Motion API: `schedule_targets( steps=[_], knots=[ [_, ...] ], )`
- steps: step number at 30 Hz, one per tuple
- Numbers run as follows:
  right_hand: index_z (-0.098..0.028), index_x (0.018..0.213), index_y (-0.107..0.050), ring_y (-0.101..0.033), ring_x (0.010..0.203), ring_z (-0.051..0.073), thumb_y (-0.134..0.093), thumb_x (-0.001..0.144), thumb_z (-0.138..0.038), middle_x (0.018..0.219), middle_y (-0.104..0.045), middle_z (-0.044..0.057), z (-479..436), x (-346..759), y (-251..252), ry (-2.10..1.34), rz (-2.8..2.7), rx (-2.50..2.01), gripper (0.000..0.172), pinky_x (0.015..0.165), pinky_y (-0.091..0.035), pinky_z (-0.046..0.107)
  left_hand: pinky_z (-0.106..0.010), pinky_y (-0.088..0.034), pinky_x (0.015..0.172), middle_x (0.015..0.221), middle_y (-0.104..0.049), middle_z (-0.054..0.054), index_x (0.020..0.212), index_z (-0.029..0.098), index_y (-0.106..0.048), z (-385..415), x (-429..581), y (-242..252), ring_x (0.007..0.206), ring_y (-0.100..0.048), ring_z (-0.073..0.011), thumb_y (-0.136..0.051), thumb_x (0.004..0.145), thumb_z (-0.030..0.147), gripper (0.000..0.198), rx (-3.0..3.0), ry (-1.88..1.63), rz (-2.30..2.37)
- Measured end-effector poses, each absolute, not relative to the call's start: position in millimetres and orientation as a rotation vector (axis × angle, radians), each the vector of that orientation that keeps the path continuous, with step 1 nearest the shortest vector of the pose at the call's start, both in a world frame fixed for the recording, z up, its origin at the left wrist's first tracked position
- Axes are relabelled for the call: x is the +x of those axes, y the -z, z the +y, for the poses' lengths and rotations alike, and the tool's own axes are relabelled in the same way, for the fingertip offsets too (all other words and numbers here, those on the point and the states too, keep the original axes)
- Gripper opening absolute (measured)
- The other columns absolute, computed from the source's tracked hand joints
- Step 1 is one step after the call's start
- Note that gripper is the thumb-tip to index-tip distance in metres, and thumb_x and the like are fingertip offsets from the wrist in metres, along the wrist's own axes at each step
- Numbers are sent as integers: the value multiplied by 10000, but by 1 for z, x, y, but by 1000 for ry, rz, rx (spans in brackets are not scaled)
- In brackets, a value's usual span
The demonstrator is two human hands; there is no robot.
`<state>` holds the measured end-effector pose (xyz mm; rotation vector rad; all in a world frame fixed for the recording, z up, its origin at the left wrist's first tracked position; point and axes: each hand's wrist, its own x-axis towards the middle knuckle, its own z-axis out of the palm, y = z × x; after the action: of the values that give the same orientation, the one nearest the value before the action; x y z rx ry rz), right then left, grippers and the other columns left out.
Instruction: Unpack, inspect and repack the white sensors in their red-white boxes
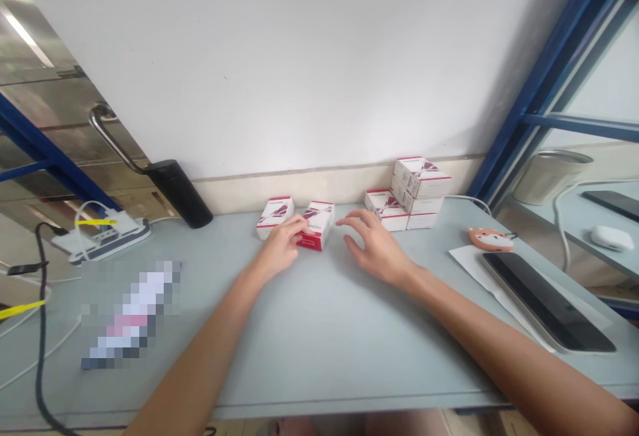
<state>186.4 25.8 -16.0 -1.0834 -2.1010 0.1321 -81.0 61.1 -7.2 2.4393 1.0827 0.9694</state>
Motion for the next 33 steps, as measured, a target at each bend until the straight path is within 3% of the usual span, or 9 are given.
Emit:
schedule_targets(
  steps=[4, 9, 11, 14, 17, 21, 24, 29, 33],
  knots=[
    [-225, 1424, -586, -533, 1405, 327, -558, 968, -199, 1489, -563, 156, 27, 191, 17, -107, -2147, -1079, 458, 1168, -470, 564, -381, -582, 907, 1013, -708, -53, 618, 203, -597, 63, -77, 8, 1036, -719, -220, -426, 650, -14, 278, 2403, -977, 1116],
    [-253, 1548, -494, -303, 1598, 372, -622, 930, -221, 1674, -430, 122, 28, 193, 23, -99, -2358, -1107, 632, 1272, -290, 658, -522, -484, 1114, 1128, -714, -79, 727, 217, -578, 70, -90, 11, 1316, -612, -290, -433, 754, -24, 283, 2419, -1059, 1436],
    [-214, 1530, -518, -403, 1538, 363, -617, 920, -198, 1611, -507, 144, 26, 191, 20, -101, -2363, -1089, 619, 1246, -345, 627, -560, -397, 1199, 1195, -708, -88, 815, 228, -612, 72, -95, 11, 1411, -536, -311, -450, 843, 20, 265, 2449, -1085, 1597],
    [-196, 1371, -649, -625, 1254, 307, -589, 946, -190, 1272, -722, 132, 20, 186, 8, -142, -2305, -1012, 430, 1088, -504, 521, -516, -397, 1209, 1394, -623, -102, 1061, 239, -675, 71, -97, 9, 1398, -535, -324, -508, 916, 126, 248, 2449, -1112, 1869],
    [-239, 1261, -709, -663, 1088, 254, -546, 984, -181, 1114, -746, 83, 13, 183, -2, -189, -2312, -880, 326, 996, -539, 446, -506, -434, 1180, 1448, -545, -134, 1304, 248, -633, 69, -96, 6, 1353, -560, -347, -598, 906, 224, 400, 2312, -1092, 2064],
    [-255, 1444, -618, -456, 1468, 344, -624, 919, -175, 1542, -553, 115, 13, 186, 4, -101, -2394, -899, 531, 1183, -422, 542, -526, -470, 1135, 1407, -551, -151, 1391, 248, -586, 67, -95, 3, 1306, -593, -371, -590, 930, 324, 467, 2107, -971, 2163],
    [-274, 1576, -480, -376, 1541, 347, -636, 919, -192, 1670, -418, 102, 19, 189, 16, -129, -2448, -996, 680, 1237, -367, 560, -519, -508, 1081, 1422, -552, -143, 1415, 263, -556, 66, -94, 2, 1259, -630, -363, -558, 951, 359, 474, 2018, -908, 2158],
    [-254, 1495, -567, -649, 1182, 306, -554, 1020, -237, 1378, -643, 133, 20, 180, 16, -11, -2398, -1181, 475, 1019, -536, 481, -506, -558, 972, 1436, -541, -127, 1372, 306, -577, 65, -94, 0, 1205, -656, -365, -550, 954, 395, 428, 1946, -864, 2165],
    [-253, 1344, -685, -686, 841, 214, -559, 1047, -332, 1138, -692, 98, 3, 170, 4, -102, -2349, -1116, 331, 823, -565, 374, -517, -545, 996, 1424, -542, -131, 1354, 300, -595, 65, -96, 2, 1201, -653, -373, -567, 941, 376, 421, 1946, -899, 2151]
  ],
)
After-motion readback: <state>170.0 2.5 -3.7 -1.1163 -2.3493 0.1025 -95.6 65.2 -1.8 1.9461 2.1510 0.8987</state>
